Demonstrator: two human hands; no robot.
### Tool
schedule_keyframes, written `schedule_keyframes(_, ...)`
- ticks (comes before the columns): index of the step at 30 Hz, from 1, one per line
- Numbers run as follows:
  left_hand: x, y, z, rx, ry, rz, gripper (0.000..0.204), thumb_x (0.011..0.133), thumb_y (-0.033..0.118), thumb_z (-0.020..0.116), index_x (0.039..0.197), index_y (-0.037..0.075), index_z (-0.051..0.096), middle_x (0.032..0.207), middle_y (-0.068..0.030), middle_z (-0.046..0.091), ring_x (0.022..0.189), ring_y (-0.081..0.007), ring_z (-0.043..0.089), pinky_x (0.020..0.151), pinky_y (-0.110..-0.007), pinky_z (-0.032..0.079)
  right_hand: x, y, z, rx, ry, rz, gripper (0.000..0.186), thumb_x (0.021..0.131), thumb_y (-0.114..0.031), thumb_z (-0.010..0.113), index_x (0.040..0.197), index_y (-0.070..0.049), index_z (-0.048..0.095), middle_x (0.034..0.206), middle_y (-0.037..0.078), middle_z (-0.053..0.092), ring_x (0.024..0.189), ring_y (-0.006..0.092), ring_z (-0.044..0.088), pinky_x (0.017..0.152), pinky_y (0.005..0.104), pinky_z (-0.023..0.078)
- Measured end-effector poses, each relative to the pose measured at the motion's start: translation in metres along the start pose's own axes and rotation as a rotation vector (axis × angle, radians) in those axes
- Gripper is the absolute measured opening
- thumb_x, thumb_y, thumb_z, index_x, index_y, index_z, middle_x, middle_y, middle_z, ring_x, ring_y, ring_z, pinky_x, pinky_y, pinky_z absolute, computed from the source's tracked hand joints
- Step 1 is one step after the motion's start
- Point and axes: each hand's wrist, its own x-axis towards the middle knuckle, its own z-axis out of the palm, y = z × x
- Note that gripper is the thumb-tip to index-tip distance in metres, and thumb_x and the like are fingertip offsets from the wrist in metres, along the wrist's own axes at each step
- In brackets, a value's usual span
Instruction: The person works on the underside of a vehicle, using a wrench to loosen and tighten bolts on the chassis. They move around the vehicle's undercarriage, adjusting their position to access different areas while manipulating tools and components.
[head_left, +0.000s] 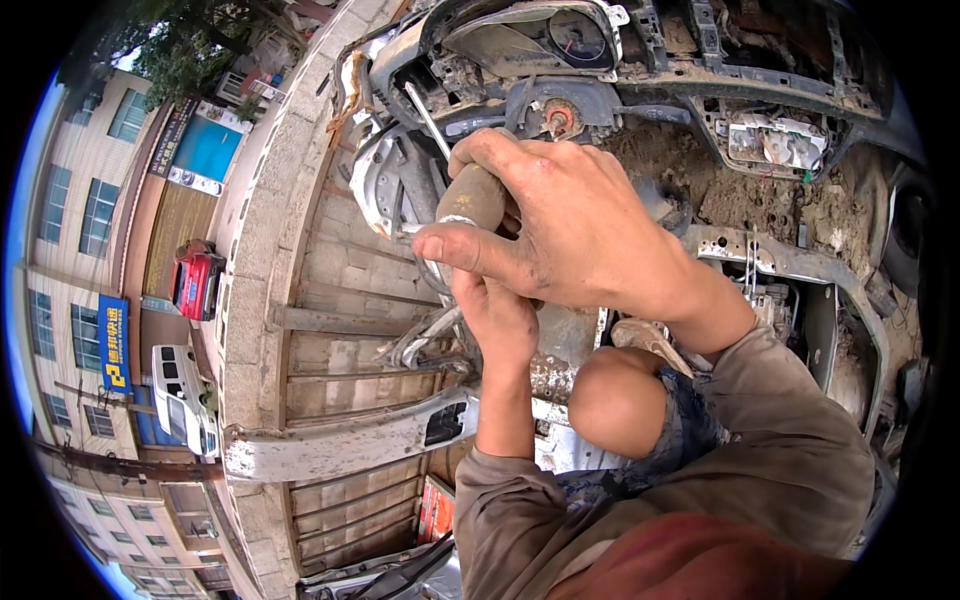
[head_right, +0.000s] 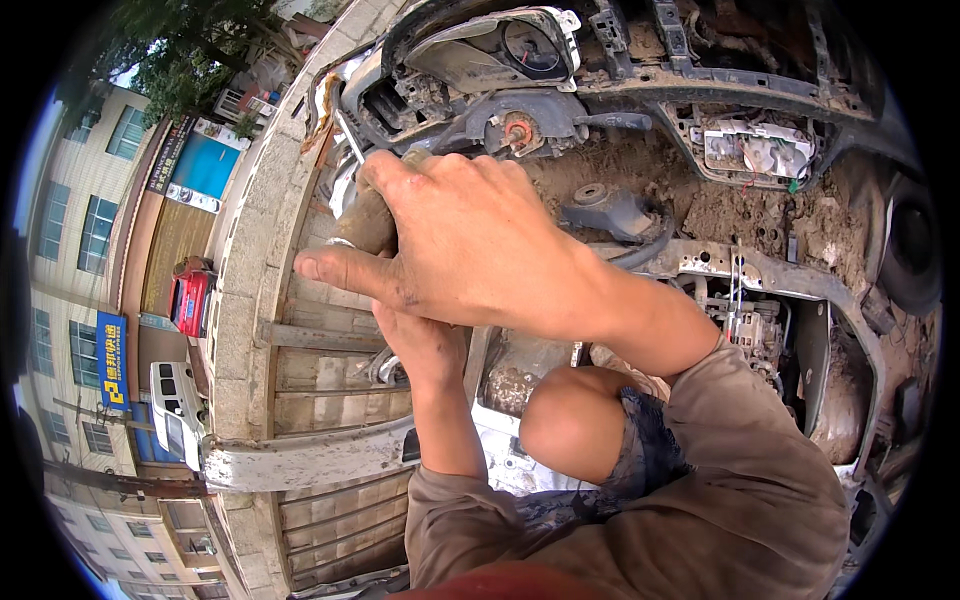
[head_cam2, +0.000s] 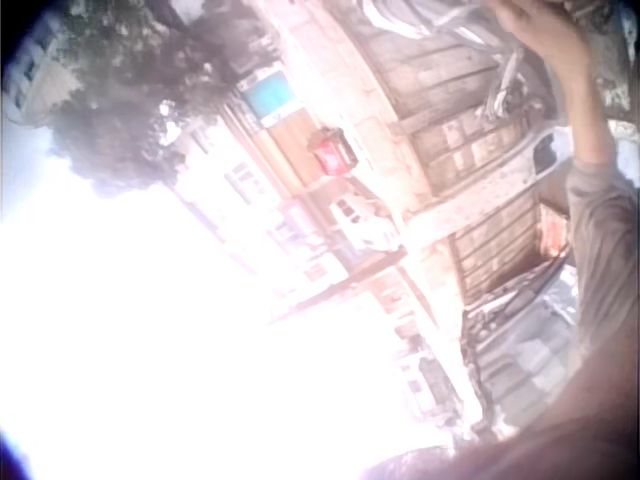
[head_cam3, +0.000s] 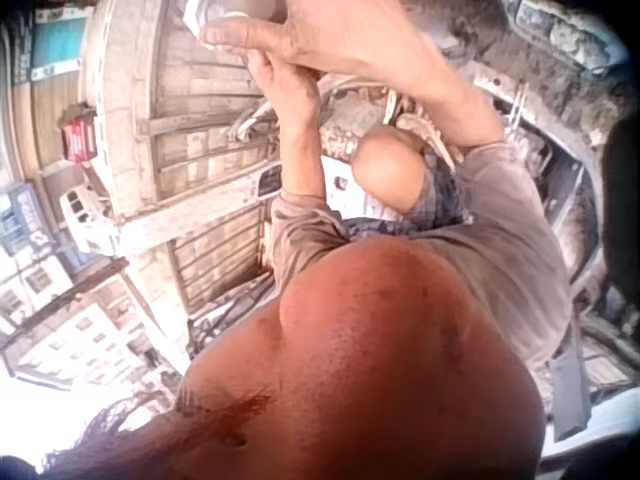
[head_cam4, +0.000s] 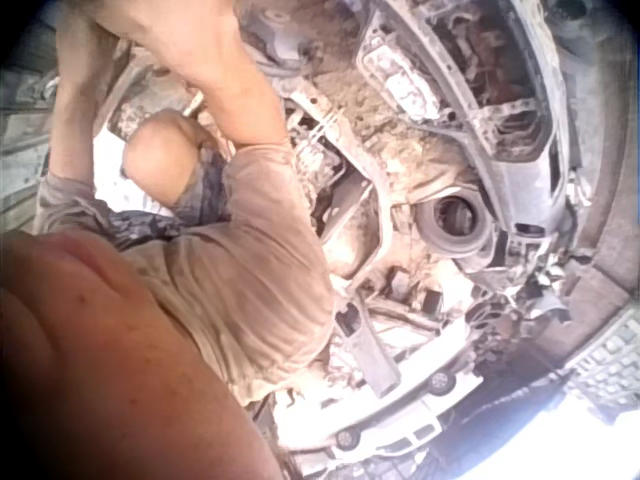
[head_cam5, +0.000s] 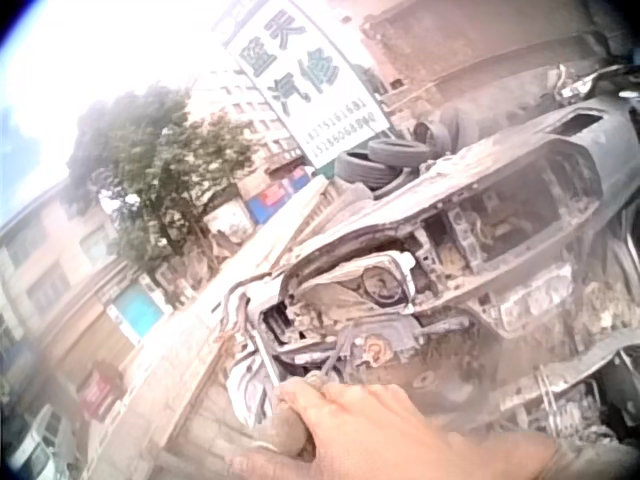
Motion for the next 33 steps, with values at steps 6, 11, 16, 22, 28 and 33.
schedule_keyframes(6, 0.048, 0.04, 0.014, -0.064, 0.12, 0.047, 0.052, 0.102, 0.029, 0.055, 0.14, -0.004, 0.046, 0.066, -0.0006, 0.052, 0.052, -0.0055, 0.046, 0.045, -0.021, 0.036, 0.066, 0.002, -0.017, 0.083, 0.378, -0.012, 0.056, 0.088, -0.055, 0.064, 0.086, 0.001, 0.067, 0.065, 0.018, 0.064, 0.064, 0.0316, 0.066, 0.062, 0.0405, 0.051)
schedule_keyframes(11, 0.067, 0.046, 0.0, -0.202, 0.142, 0.095, 0.047, 0.096, 0.012, 0.059, 0.14, -0.001, 0.047, 0.087, -0.0058, 0.057, 0.062, -0.0106, 0.055, 0.046, -0.026, 0.042, 0.088, 0.012, -0.063, -0.055, 0.464, -0.207, 0.062, 0.091, -0.058, 0.058, 0.081, 0.001, 0.073, 0.067, 0.02, 0.067, 0.066, 0.0273, 0.069, 0.065, 0.0399, 0.053)
schedule_keyframes(16, 0.086, 0.052, -0.016, -0.24, 0.231, 0.289, 0.047, 0.096, 0.006, 0.057, 0.141, -0.002, 0.042, 0.087, -0.0083, 0.061, 0.071, -0.0142, 0.063, 0.059, -0.029, 0.054, 0.122, 0.037, -0.007, 0.134, 0.429, -0.935, 0.026, 0.085, -0.031, 0.071, 0.084, -0.005, 0.073, 0.076, 0.012, 0.066, 0.071, 0.0227, 0.064, 0.065, 0.036, 0.05)
schedule_keyframes(22, 0.092, 0.103, -0.048, -0.098, 0.244, 0.603, 0.054, 0.091, -0.001, 0.045, 0.144, 0.004, 0.035, 0.101, -0.0171, 0.064, 0.108, -0.0379, 0.066, 0.093, -0.046, 0.056, 0.097, 0.018, 0.054, 0.114, -0.009, -0.684, 0.035, 0.074, -0.038, 0.076, 0.081, -0.004, 0.07, 0.056, 0.013, 0.059, 0.057, 0.0313, 0.063, 0.056, 0.0399, 0.05)
schedule_keyframes(28, 0.093, 0.032, -0.065, -0.352, -0.182, 0.257, 0.092, 0.083, 0.028, 0.05, 0.157, 0.001, 0.002, 0.083, -0.0287, 0.069, 0.107, -0.055, 0.061, 0.11, -0.056, 0.035, 0.075, 0.036, 0.091, 0.013, -0.05, -0.666, 0.038, 0.065, -0.043, 0.078, 0.076, -0.007, 0.071, 0.07, 0.012, 0.066, 0.065, 0.0326, 0.066, 0.061, 0.0426, 0.053)
schedule_keyframes(33, 0.049, 0.007, -0.066, -0.31, -0.011, 0.163, 0.103, 0.073, 0.032, 0.062, 0.155, -0.005, 0.012, 0.102, -0.0325, 0.065, 0.103, -0.0421, 0.067, 0.103, -0.048, 0.047, 0.053, 0.05, 0.121, -0.067, -0.064, -0.784, 0.046, 0.058, -0.045, 0.081, 0.082, -0.008, 0.072, 0.084, 0.006, 0.067, 0.066, 0.031, 0.066, 0.061, 0.0402, 0.055)
